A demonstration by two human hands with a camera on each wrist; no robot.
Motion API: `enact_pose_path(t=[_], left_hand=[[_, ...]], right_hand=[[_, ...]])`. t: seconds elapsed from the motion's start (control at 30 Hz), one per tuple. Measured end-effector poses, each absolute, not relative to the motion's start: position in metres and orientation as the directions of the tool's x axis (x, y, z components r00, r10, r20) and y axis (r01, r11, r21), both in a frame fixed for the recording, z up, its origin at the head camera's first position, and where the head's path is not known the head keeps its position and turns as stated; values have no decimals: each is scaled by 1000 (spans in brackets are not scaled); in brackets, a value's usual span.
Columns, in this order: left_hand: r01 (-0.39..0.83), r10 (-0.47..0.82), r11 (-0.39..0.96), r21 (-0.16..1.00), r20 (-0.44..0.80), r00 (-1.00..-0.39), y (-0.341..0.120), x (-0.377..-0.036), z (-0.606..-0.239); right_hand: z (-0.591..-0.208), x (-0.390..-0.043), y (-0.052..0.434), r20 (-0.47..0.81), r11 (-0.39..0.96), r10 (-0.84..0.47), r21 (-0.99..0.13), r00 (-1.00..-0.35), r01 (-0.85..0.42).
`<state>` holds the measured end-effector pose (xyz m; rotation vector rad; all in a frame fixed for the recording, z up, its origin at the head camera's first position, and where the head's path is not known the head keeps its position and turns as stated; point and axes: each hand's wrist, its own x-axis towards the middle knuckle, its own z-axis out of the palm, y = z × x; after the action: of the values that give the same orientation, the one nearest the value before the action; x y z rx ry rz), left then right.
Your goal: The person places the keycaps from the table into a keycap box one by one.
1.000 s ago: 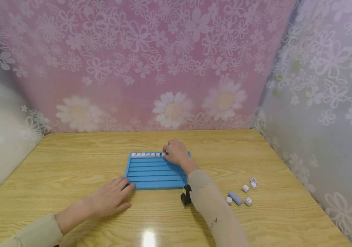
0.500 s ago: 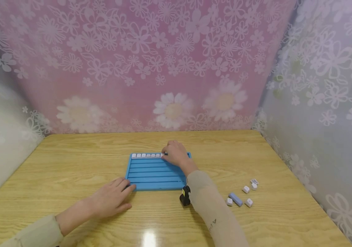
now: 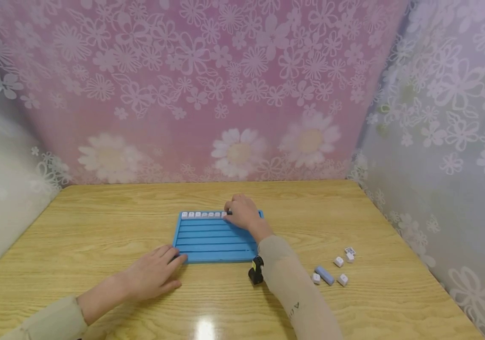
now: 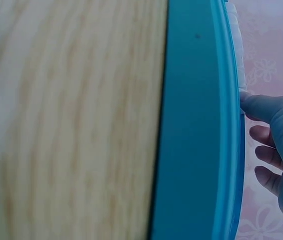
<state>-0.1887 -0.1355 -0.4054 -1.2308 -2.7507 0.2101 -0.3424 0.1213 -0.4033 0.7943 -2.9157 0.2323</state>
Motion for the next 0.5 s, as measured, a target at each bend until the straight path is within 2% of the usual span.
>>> enact_pose_path(t=[0.33,0.5], left_hand=[[732,747,661,-165,59,-662,-135,-188,-405],[734,753,655,-179,68,-655,-135,-188,-406]], right_hand=[[-391,-334,144,219,825,-534,-73,-816,-560],[-384,-323,159,279,813,-568,49,-774,-580]])
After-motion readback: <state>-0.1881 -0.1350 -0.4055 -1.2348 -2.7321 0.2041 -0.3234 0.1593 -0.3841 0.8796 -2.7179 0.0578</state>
